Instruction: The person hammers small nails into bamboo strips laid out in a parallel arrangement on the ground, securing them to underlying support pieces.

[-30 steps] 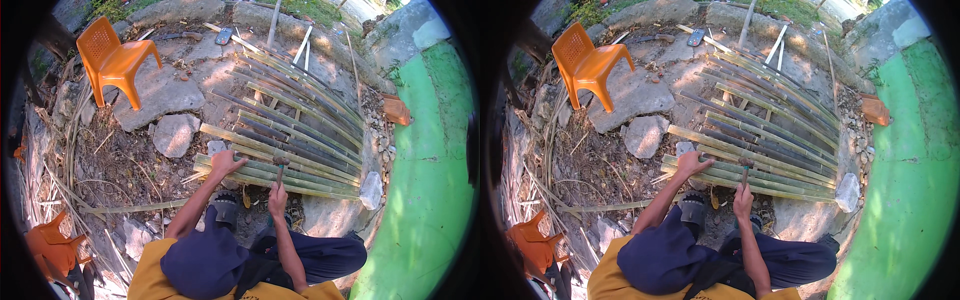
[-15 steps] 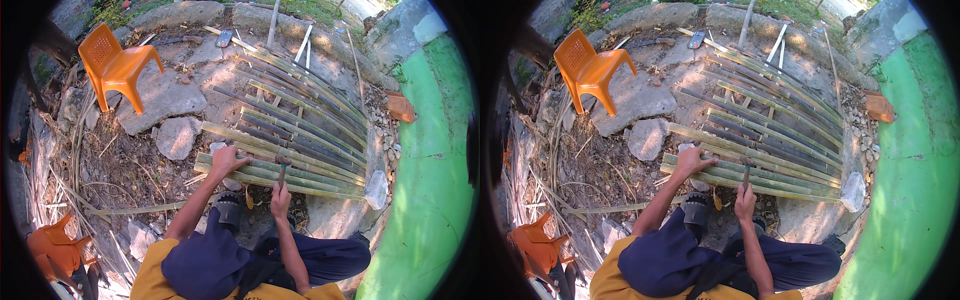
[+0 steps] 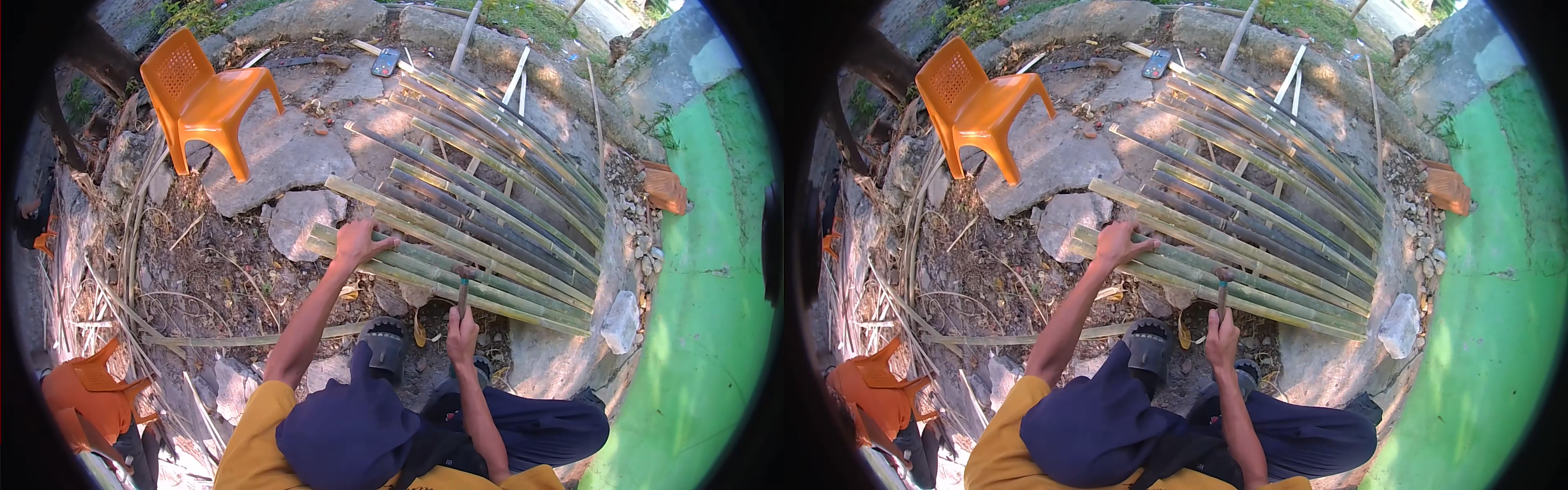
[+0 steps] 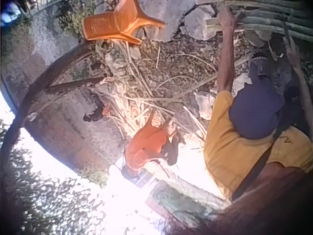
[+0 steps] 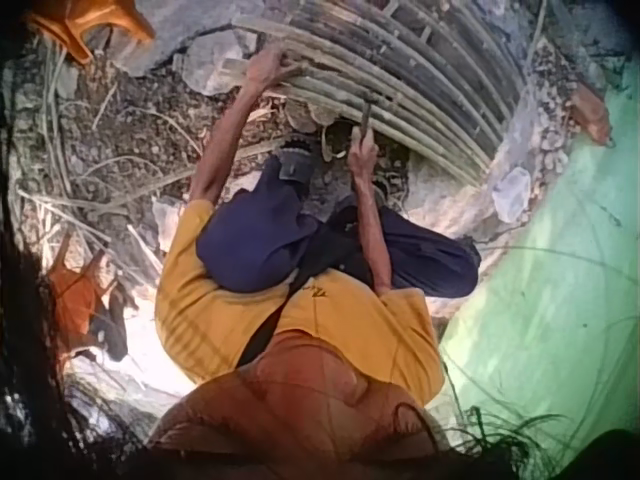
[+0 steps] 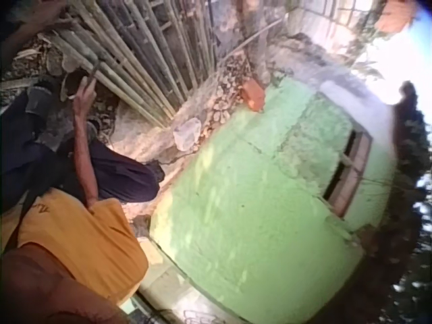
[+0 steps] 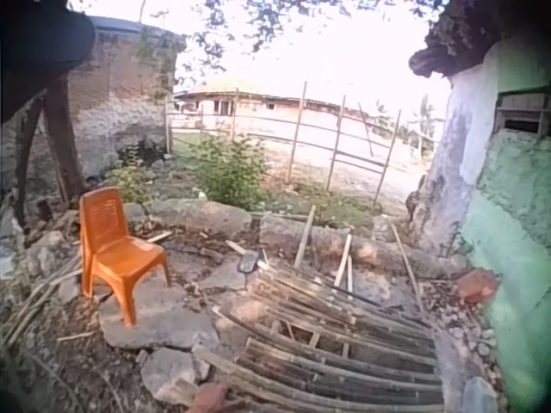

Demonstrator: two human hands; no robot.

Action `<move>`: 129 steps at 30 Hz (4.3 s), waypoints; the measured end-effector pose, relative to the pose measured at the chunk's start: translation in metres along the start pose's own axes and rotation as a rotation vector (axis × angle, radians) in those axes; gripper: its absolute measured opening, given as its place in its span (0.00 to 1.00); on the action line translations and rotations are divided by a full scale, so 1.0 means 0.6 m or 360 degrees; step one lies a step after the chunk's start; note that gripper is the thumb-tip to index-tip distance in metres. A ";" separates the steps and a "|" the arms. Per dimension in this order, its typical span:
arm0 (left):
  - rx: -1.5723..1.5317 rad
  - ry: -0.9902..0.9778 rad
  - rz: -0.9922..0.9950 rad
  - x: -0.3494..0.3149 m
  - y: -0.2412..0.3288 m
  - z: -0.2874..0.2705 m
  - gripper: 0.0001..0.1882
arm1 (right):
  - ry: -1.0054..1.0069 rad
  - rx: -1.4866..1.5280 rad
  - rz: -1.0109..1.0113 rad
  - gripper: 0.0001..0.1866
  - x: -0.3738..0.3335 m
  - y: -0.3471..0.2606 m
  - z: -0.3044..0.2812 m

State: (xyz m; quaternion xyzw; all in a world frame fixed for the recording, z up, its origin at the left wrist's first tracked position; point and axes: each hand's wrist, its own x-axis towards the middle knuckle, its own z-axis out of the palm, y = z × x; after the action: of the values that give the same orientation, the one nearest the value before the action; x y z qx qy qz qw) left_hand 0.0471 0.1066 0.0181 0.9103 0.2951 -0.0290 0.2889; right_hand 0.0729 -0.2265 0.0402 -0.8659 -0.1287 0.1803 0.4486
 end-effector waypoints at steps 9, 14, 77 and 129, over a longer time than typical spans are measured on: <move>-0.0118 0.0106 -0.0023 -0.024 -0.006 0.031 0.37 | 0.0016 -0.0024 0.0044 0.18 0.016 -0.001 0.017; -0.0088 0.0215 0.0109 -0.030 0.023 0.099 0.35 | 0.0037 -0.0033 0.0050 0.18 0.020 -0.003 0.027; 0.0159 0.0465 0.0283 -0.035 -0.005 0.157 0.10 | -0.0452 -0.0691 -0.0175 0.15 0.048 -0.054 0.110; -0.2206 0.0026 -0.0873 -0.168 0.076 0.223 0.18 | -0.0218 -0.0332 -0.0368 0.14 0.042 -0.057 0.055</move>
State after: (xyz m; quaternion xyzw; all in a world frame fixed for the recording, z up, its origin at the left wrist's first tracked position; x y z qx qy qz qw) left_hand 0.0055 -0.0486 -0.0474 0.4131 0.4646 0.0995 0.7769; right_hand 0.0792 -0.1733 0.0457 -0.8728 -0.2757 0.1717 0.3643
